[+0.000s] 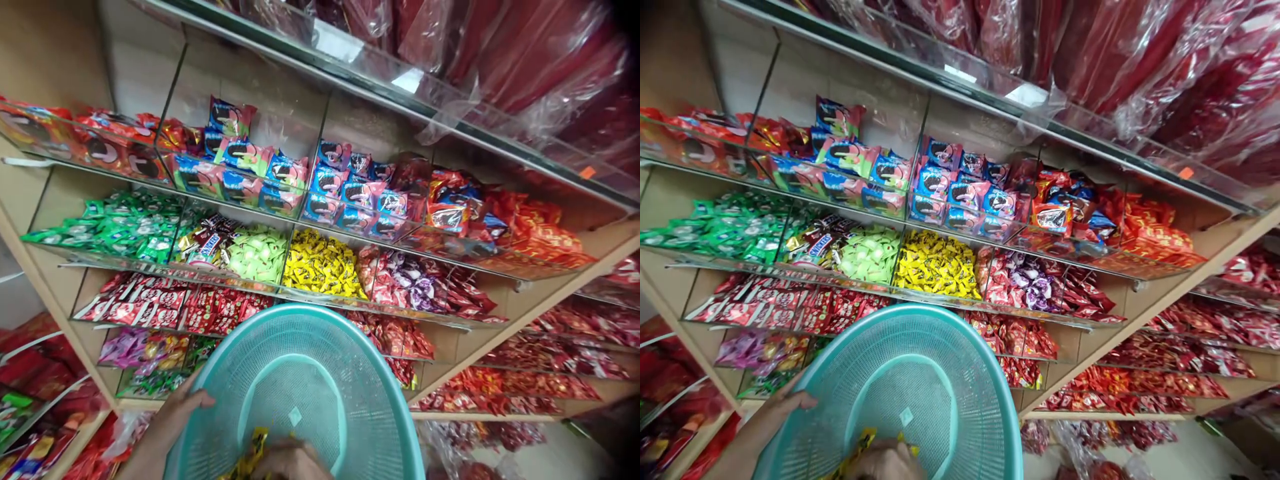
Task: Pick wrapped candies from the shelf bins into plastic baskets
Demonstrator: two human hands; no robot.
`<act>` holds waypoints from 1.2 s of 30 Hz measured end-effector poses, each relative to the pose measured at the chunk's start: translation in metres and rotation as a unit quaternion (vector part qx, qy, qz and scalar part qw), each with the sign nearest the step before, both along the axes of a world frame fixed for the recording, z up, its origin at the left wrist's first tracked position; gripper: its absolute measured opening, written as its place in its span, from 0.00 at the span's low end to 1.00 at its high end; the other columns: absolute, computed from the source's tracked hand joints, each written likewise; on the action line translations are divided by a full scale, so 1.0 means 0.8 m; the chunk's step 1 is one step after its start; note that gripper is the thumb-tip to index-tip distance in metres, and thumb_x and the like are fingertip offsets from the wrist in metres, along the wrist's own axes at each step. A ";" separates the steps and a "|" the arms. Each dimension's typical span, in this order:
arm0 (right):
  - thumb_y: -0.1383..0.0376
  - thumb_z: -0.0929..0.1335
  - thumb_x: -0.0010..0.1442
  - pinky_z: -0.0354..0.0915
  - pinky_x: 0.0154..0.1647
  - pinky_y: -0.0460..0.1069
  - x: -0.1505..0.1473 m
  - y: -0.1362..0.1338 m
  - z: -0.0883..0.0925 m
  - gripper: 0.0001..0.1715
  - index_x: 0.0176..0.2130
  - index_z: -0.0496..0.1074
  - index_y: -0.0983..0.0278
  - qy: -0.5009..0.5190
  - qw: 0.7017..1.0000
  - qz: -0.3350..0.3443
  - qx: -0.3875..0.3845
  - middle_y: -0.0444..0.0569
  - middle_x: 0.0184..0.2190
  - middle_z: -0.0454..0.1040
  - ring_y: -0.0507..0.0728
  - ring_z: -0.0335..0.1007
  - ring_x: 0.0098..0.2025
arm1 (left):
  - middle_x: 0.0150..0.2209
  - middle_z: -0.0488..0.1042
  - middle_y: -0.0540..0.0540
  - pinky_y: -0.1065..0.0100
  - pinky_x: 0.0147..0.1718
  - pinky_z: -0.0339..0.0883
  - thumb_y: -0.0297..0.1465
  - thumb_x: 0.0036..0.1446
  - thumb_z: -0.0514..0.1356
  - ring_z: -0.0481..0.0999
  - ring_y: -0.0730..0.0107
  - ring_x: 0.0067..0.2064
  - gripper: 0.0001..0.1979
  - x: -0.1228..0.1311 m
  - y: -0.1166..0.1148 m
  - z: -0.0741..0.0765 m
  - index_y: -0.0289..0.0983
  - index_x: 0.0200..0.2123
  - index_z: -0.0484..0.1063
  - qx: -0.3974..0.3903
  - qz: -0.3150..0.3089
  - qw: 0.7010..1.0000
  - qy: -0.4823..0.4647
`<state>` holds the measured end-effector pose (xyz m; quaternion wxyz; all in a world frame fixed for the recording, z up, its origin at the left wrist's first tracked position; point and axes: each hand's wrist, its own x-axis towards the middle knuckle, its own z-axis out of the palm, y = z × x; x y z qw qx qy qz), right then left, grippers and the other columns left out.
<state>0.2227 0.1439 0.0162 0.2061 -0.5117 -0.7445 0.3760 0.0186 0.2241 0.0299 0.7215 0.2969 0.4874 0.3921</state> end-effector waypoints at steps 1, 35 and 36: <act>0.51 0.68 0.49 0.63 0.36 0.48 0.012 0.010 0.030 0.16 0.36 0.74 0.55 -0.009 0.999 0.002 0.039 0.45 0.32 0.74 0.55 0.69 0.36 | 0.18 0.71 0.53 0.70 0.19 0.66 0.24 0.35 0.60 0.71 0.68 0.19 0.29 0.000 0.002 -0.003 0.38 0.47 0.68 -0.004 0.002 1.000 0.002; 0.52 0.64 0.53 0.59 0.36 0.46 0.147 0.276 0.201 0.21 0.39 0.71 0.64 -0.377 0.889 -0.134 0.224 0.54 0.38 0.73 0.57 0.69 0.39 | 0.20 0.73 0.54 0.70 0.19 0.67 0.23 0.36 0.60 0.71 0.69 0.19 0.34 -0.004 0.008 -0.033 0.41 0.51 0.65 -0.022 0.036 0.999 0.022; 0.53 0.64 0.53 0.58 0.35 0.46 0.148 0.276 0.201 0.19 0.37 0.71 0.64 -0.379 0.888 -0.133 0.222 0.53 0.36 0.74 0.57 0.69 0.38 | 0.19 0.73 0.55 0.70 0.18 0.66 0.23 0.35 0.60 0.71 0.69 0.18 0.33 -0.004 0.008 -0.032 0.41 0.51 0.65 -0.023 0.032 0.999 0.020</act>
